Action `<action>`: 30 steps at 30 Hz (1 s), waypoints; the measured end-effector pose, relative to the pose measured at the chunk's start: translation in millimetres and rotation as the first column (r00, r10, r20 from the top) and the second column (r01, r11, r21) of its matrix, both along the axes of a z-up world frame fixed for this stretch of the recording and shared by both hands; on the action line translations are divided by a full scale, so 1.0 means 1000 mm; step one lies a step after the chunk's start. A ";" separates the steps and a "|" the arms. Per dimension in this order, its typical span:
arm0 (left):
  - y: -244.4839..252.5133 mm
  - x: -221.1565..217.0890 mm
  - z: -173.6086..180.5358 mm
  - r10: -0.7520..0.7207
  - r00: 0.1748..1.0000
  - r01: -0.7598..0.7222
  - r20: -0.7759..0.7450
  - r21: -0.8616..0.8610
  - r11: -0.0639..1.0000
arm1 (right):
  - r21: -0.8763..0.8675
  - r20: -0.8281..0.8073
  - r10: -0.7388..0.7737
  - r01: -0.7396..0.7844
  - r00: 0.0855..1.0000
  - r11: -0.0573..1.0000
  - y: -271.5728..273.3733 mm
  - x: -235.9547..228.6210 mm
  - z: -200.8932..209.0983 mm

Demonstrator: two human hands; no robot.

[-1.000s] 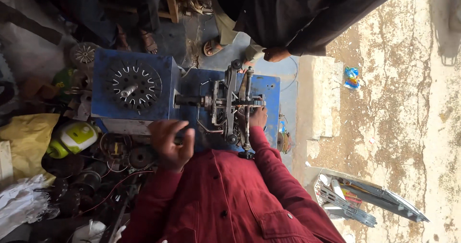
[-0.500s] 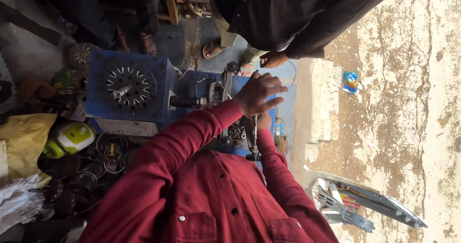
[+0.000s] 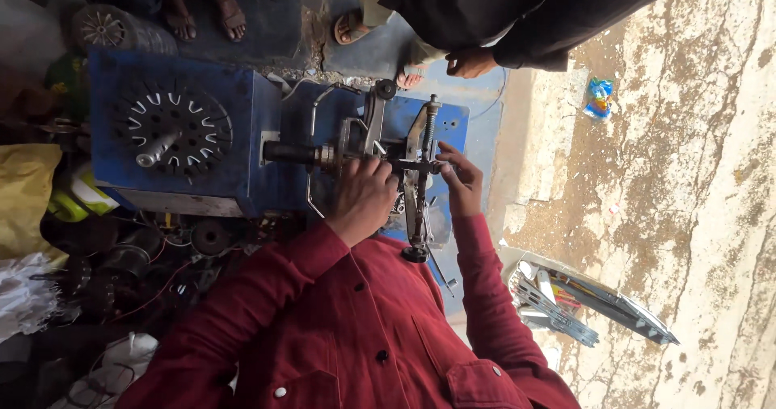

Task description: The person operates a winding machine by hand, positioning a fan stator onto the spindle and securing it. They guide copper wire through the machine and onto the stator slots, rotating the assembly to wind each coil before removing the finished stator.

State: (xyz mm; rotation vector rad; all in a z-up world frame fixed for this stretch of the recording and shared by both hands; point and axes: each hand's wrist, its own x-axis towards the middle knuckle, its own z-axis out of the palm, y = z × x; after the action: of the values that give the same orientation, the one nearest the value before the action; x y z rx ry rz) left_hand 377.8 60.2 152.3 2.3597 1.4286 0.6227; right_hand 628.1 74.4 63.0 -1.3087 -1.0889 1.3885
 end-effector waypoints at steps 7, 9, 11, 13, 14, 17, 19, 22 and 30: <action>0.000 0.025 -0.024 -0.022 0.998 0.034 0.061 -0.190 0.981 | 0.140 0.094 0.056 -0.068 0.994 0.988 0.006 -0.004 -0.007; 0.001 0.026 -0.023 0.021 0.997 -0.010 0.075 -0.144 0.990 | 0.175 0.140 0.051 -0.075 0.989 0.982 0.008 -0.007 0.001; 0.002 0.027 -0.024 0.054 0.998 -0.053 0.013 -0.102 0.993 | 0.221 0.192 0.035 -0.078 0.981 0.972 0.012 -0.011 0.014; 0.002 0.029 -0.029 0.020 0.999 -0.014 0.035 -0.159 0.987 | 0.328 0.369 -0.002 -0.128 0.929 0.936 0.016 -0.011 0.029; 0.002 0.031 -0.031 0.002 0.999 0.007 0.047 -0.187 0.982 | 0.376 0.452 -0.029 -0.161 0.892 0.913 0.018 -0.012 0.035; 0.005 0.035 -0.036 -0.015 0.994 0.042 0.107 -0.260 0.965 | 0.273 0.487 0.102 -0.262 0.867 0.926 0.023 -0.015 0.045; 0.009 0.037 -0.037 0.018 0.992 0.014 0.127 -0.250 0.968 | 0.289 0.551 0.150 -0.356 0.821 0.889 0.028 -0.013 0.052; 0.012 0.039 -0.034 0.068 0.986 -0.033 0.150 -0.227 0.973 | 0.230 0.558 0.245 -0.432 0.793 0.872 0.036 -0.009 0.061; 0.012 0.044 -0.045 0.025 0.998 -0.008 0.063 -0.256 0.967 | 0.188 0.548 0.338 -0.507 0.765 0.841 0.046 -0.007 0.069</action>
State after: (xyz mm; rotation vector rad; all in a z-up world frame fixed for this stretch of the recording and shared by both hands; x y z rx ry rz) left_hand 421.9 72.1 106.9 2.1106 1.4084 0.4833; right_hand 621.1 120.3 132.0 -1.2381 -1.9932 1.1229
